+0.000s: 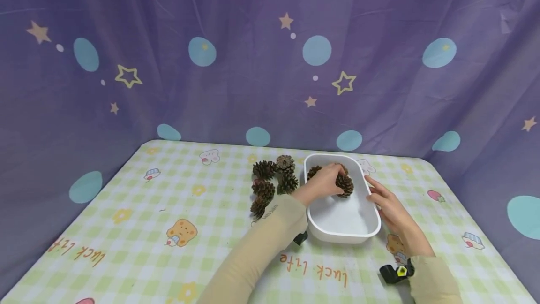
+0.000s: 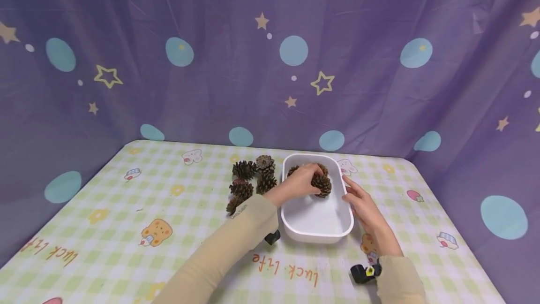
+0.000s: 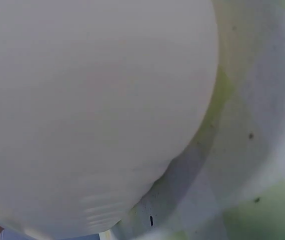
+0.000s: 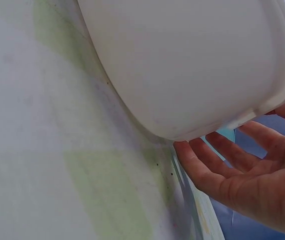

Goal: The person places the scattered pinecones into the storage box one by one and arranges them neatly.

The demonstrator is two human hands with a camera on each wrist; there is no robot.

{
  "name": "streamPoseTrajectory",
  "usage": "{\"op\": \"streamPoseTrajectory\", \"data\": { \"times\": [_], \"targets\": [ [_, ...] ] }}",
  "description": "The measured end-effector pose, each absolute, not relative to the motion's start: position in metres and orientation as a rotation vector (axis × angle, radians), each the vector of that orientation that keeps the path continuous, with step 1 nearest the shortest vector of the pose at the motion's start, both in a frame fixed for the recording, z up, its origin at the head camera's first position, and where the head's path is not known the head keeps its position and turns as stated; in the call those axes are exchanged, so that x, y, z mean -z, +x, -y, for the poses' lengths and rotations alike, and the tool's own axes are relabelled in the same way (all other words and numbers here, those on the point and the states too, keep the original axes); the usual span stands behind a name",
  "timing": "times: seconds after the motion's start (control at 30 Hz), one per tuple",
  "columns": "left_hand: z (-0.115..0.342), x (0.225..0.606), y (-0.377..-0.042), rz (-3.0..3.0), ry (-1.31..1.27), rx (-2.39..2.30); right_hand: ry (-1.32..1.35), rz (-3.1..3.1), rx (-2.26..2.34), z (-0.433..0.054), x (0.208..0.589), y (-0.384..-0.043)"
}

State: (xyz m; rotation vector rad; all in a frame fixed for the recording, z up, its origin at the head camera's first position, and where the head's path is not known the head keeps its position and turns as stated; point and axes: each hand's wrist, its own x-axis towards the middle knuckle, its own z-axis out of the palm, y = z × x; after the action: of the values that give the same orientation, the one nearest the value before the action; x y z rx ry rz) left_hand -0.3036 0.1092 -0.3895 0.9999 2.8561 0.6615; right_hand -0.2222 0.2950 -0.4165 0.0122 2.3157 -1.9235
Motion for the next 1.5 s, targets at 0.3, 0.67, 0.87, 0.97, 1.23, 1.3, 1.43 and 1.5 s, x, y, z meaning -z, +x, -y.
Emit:
{"op": "streamPoseTrajectory", "data": {
  "times": [0.3, 0.67, 0.87, 0.97, 1.23, 1.3, 1.43, 1.5],
  "targets": [
    [-0.101, 0.382, -0.299, -2.841, 1.001, -0.668, -0.012, -2.304, 1.936, -0.295, 0.418, -0.223],
    [-0.07, 0.359, -0.292, -2.828, 1.153, -0.65, -0.018, -2.307, 1.925, -0.296, 0.417, -0.222],
    [-0.043, 0.35, -0.287, -2.8, 1.194, -0.661, -0.008, -2.3, 1.928, -0.296, 0.416, -0.222],
    [-0.032, 0.348, -0.285, -2.785, 1.203, -0.662, -0.008, -2.308, 1.915, -0.296, 0.416, -0.222],
    [-0.005, 0.341, -0.276, -2.763, 1.186, -0.646, -0.005, -2.34, 1.88, -0.295, 0.416, -0.222],
    [0.002, 0.341, -0.274, -2.77, 1.192, -0.636, -0.003, -2.339, 1.879, -0.295, 0.416, -0.222],
    [0.014, 0.343, -0.272, -2.797, 1.184, -0.611, 0.005, -2.335, 1.881, -0.295, 0.416, -0.222],
    [0.02, 0.344, -0.27, -2.803, 1.17, -0.606, 0.006, -2.336, 1.88, -0.295, 0.416, -0.222]
  ]
}}
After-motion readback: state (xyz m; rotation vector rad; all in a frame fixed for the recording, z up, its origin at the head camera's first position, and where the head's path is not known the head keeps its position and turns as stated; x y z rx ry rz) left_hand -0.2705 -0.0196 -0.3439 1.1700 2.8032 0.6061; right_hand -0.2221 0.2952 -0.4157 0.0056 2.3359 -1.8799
